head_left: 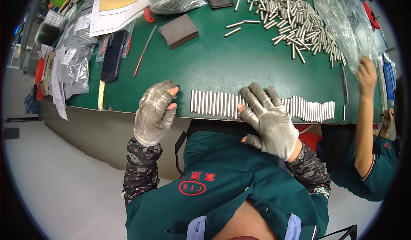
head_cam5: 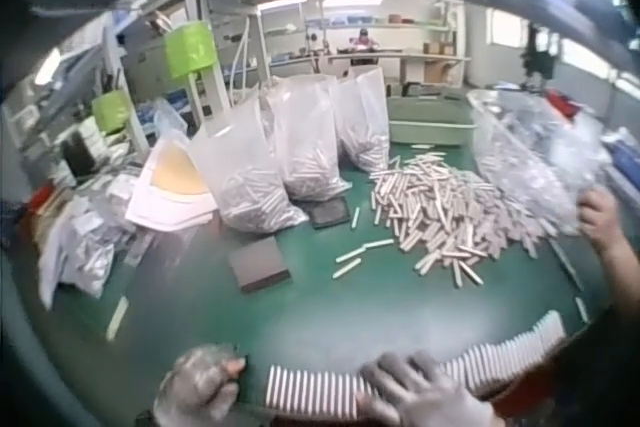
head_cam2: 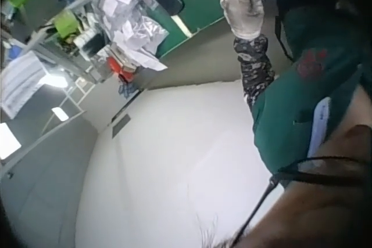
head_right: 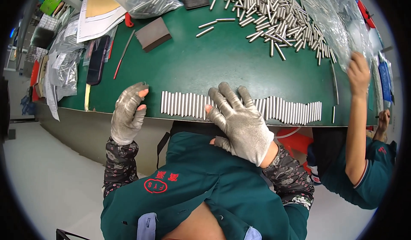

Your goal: Sorting small metal pins on a workbench and placing them into plastic bags for packaging.

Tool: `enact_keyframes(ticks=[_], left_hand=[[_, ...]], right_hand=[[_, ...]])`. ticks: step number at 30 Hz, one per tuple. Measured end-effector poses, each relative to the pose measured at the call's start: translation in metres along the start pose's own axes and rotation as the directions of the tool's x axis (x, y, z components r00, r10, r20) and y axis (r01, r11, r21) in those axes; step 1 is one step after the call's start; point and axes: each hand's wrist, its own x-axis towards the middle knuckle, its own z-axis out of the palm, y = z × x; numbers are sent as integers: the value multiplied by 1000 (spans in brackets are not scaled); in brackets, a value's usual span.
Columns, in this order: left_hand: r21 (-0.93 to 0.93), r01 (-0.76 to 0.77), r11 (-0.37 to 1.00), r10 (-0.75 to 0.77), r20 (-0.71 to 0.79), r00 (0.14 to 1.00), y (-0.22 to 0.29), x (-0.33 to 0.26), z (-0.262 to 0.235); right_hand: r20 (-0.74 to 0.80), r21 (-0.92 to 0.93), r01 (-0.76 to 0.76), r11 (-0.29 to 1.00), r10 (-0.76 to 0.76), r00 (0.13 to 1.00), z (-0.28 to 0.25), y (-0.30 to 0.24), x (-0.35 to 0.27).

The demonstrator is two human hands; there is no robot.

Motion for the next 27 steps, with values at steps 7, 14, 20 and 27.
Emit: enact_keyframes(ticks=[7,14,20,27], left_hand=[[7,-28,1000,28,-74,997,6,-2,-1],[67,146,987,-140,-75,987,10,-5,-3],[94,161,982,-161,-8,987,6,1,5],[93,101,991,-107,65,992,10,7,7]], right_hand=[[16,11,44,999,-44,999,-1,-14,22],[-216,123,-4,992,30,976,-7,7,7],[-479,509,86,856,200,855,14,-2,5],[-408,494,175,852,50,912,27,-32,39]])
